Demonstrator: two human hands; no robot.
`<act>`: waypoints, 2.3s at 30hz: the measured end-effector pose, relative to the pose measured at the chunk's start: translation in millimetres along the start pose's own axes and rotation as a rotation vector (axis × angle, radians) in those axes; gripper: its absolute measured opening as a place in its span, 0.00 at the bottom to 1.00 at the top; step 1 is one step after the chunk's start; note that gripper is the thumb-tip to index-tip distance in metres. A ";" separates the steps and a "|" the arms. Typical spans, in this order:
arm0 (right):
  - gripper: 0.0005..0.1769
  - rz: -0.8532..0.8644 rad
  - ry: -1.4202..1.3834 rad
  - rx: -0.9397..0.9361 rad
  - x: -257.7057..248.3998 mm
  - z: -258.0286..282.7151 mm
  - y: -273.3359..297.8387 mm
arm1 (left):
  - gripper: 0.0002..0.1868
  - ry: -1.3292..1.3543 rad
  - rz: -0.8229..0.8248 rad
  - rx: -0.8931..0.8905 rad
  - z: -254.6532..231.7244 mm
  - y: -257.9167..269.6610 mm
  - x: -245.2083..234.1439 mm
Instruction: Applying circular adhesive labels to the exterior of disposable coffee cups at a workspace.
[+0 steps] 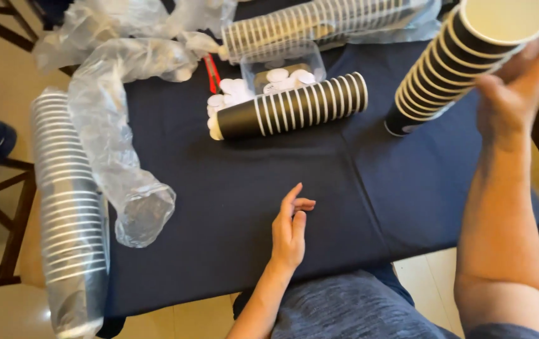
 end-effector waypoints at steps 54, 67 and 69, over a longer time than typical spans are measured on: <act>0.56 0.827 1.073 -0.568 272.2 -105.3 117.4 | 0.69 -1.191 0.175 0.849 40.9 -217.4 -82.9; 0.59 0.837 1.063 -0.603 272.8 -105.8 125.6 | 0.50 -1.310 0.329 0.136 14.1 -223.6 -149.1; 0.61 0.763 1.098 -0.631 271.3 -111.9 126.3 | 0.50 -1.184 0.055 0.185 -1.3 -208.1 -164.8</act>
Point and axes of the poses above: each hand's wrist, its own y-axis away from the middle knuckle, its own x-axis out of the palm, z = x × y, the point moved 3 cm from there along -y, towards the middle knuckle, and after that the axes turned 15 degrees about -z, right-handed, at the moved point
